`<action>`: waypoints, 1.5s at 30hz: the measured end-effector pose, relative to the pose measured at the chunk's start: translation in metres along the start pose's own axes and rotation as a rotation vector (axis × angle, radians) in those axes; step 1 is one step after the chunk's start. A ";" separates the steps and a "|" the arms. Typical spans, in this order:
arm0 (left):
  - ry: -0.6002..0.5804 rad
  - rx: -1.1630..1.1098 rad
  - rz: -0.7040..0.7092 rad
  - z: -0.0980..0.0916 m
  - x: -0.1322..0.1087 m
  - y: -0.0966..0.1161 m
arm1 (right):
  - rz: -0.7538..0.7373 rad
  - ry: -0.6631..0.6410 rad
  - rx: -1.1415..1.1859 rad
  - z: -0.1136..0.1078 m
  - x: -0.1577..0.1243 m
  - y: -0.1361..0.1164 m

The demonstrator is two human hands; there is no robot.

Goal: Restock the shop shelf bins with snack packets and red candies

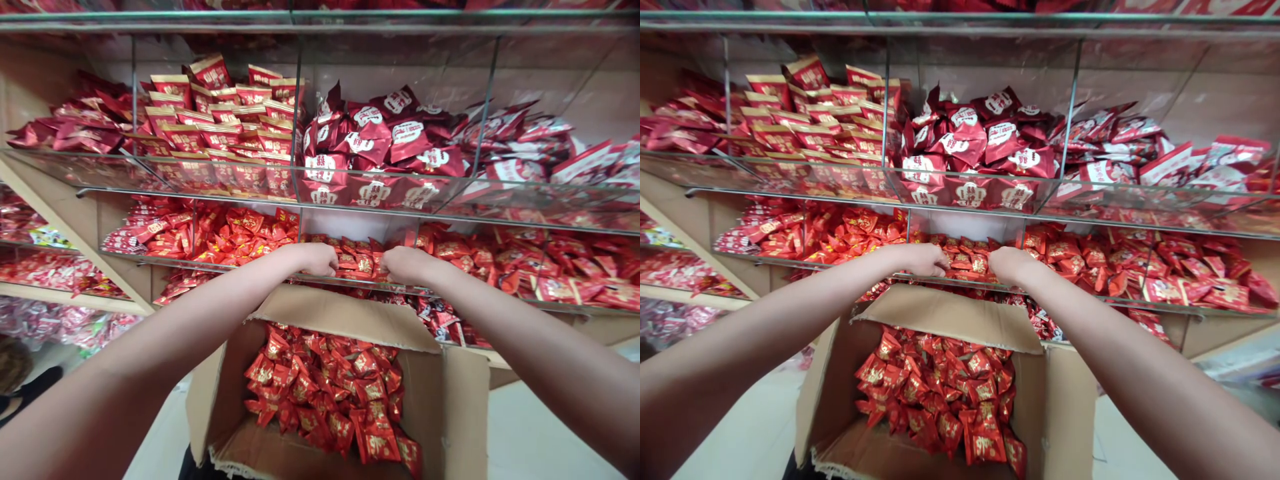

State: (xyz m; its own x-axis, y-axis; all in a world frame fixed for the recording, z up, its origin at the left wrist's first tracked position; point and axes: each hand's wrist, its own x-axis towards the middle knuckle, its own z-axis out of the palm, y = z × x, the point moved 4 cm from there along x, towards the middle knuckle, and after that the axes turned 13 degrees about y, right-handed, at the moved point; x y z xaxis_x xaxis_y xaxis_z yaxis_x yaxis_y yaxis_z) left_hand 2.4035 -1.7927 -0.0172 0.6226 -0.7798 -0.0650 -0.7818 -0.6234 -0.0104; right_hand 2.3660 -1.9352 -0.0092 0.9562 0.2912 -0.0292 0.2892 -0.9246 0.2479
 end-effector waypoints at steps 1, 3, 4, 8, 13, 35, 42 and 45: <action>0.020 -0.017 -0.008 0.000 0.001 0.001 | 0.015 -0.033 0.001 -0.002 -0.001 -0.001; 0.089 -0.041 -0.015 -0.002 0.005 0.005 | 0.043 -0.104 0.011 -0.006 -0.002 -0.003; 0.128 -0.047 -0.018 -0.002 0.007 0.007 | 0.049 -0.139 0.014 -0.008 -0.002 -0.005; 0.206 -0.065 -0.003 0.002 0.018 0.017 | 0.029 -0.187 -0.010 -0.012 -0.001 -0.009; 0.226 -0.038 0.008 0.009 0.027 0.017 | -0.012 -0.058 0.051 -0.005 0.006 -0.002; 0.122 -0.044 -0.050 -0.004 0.015 0.003 | 0.024 -0.046 0.429 0.018 0.005 0.006; 0.128 -0.040 -0.029 0.001 0.014 0.004 | 0.004 0.037 0.393 0.007 0.001 0.010; 0.175 -0.067 -0.013 -0.002 0.010 0.007 | 0.079 0.283 0.401 -0.017 -0.025 0.015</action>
State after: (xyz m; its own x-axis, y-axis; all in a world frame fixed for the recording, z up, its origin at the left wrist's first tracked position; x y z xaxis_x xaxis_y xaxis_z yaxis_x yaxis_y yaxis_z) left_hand 2.4038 -1.8050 -0.0157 0.6332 -0.7663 0.1089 -0.7736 -0.6312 0.0562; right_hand 2.3458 -1.9526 0.0117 0.9422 0.2207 0.2519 0.2644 -0.9519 -0.1550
